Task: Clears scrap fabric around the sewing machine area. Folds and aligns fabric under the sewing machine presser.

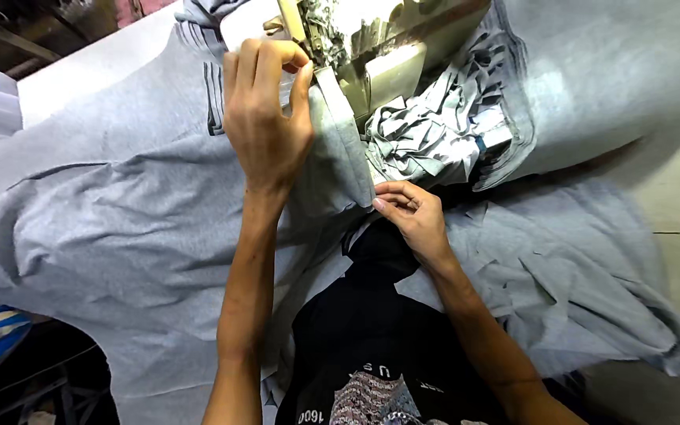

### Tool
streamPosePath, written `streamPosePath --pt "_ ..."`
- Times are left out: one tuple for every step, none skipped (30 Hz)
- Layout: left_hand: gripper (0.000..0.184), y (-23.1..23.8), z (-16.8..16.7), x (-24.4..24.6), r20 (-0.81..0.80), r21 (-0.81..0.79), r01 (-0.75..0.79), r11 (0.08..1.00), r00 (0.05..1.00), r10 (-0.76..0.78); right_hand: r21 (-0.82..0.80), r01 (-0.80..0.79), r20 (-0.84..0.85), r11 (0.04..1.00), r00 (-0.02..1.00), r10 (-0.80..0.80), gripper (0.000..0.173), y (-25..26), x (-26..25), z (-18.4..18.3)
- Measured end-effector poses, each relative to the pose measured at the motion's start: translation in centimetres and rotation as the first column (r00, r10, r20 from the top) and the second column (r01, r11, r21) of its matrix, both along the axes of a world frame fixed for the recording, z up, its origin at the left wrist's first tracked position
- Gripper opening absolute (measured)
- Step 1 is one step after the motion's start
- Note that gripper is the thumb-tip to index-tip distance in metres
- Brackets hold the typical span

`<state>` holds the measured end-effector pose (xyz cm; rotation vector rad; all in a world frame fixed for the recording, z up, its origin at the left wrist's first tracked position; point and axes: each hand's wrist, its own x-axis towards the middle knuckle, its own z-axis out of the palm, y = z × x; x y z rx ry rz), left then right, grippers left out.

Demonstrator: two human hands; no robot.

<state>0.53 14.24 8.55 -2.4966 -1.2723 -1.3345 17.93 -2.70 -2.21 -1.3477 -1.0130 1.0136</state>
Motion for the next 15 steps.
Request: streamPosePath --pt "0.017 -1.1 0.1 -0.3 0.004 -0.013 0.014 1.0 1.0 -0.014 0.0 -0.004 0.003 1.0 1.0 0.004 0.022 0.0 0.0 -0.1" --pt "0.017 -2.5 0.0 -0.6 0.005 -0.041 0.049 0.998 0.999 -0.049 0.0 -0.008 0.002 1.0 1.0 0.008 0.022 -0.1 0.0 -0.1" --pt "0.018 -4.4 -0.3 -0.8 -0.016 -0.091 0.088 0.992 0.996 -0.09 -0.006 -0.011 -0.002 1.0 1.0 0.011 0.022 -0.1 0.0 0.0" --pt "0.019 -6.5 -0.9 -0.9 -0.063 -0.154 0.12 0.981 0.989 -0.131 -0.015 -0.013 -0.007 1.0 1.0 0.013 0.022 -0.1 0.0 0.1" --pt "0.02 -8.0 -1.9 -0.6 -0.091 -0.184 0.137 0.973 0.984 -0.156 -0.021 -0.014 -0.011 1.0 1.0 0.014 0.022 -0.1 0.0 0.2" --pt "0.02 -9.2 -3.2 -0.4 -0.111 -0.197 0.146 0.969 0.979 -0.17 -0.019 -0.02 -0.01 1.0 1.0 0.019 0.022 0.0 0.1 0.2" --pt "0.02 -10.1 -4.6 -0.2 -0.13 -0.197 0.145 0.97 0.976 -0.173 -0.014 -0.029 -0.004 0.999 1.0 0.029 0.022 0.0 0.2 0.2" --pt "0.021 -11.0 -5.9 -0.1 -0.146 -0.195 0.139 0.971 0.975 -0.169 -0.006 -0.039 0.004 0.999 0.999 0.039 0.023 -0.1 0.3 0.3" --pt "0.023 -11.7 -6.9 -0.1 -0.161 -0.197 0.13 0.972 0.973 -0.163 -0.005 -0.047 0.011 0.999 0.999 0.047 0.023 -0.3 0.3 0.4" --pt "0.024 -12.2 -7.7 -0.1 -0.172 -0.201 0.123 0.972 0.972 -0.158 -0.004 -0.056 0.02 0.998 0.998 0.056 0.023 -0.5 0.3 0.6" --pt "0.025 -12.5 -8.1 -0.1 -0.171 -0.203 0.115 0.972 0.974 -0.151 -0.003 -0.06 0.029 0.998 0.998 0.06 0.024 -0.6 0.4 0.8" --pt "0.025 -12.7 -8.3 -0.1 -0.166 -0.203 0.107 0.973 0.976 -0.142 -0.003 -0.063 0.033 0.998 0.997 0.063 0.025 -0.8 0.4 1.0" --pt "0.025 -12.9 -8.2 -0.2 -0.165 -0.201 0.1 0.975 0.977 -0.134 -0.003 -0.068 0.031 0.998 0.997 0.068 0.026 -1.0 0.5 1.1" --pt "0.025 -13.0 -8.1 -0.2 -0.165 -0.202 0.098 0.974 0.977 -0.133 -0.003 -0.069 0.024 0.998 0.997 0.069 0.026 -1.2 0.5 1.1" --pt "0.025 -13.1 -8.0 -0.2 -0.168 -0.21 0.104 0.972 0.976 -0.14 -0.004 -0.071 0.014 0.997 0.997 0.071 0.026 -1.3 0.5 1.2"
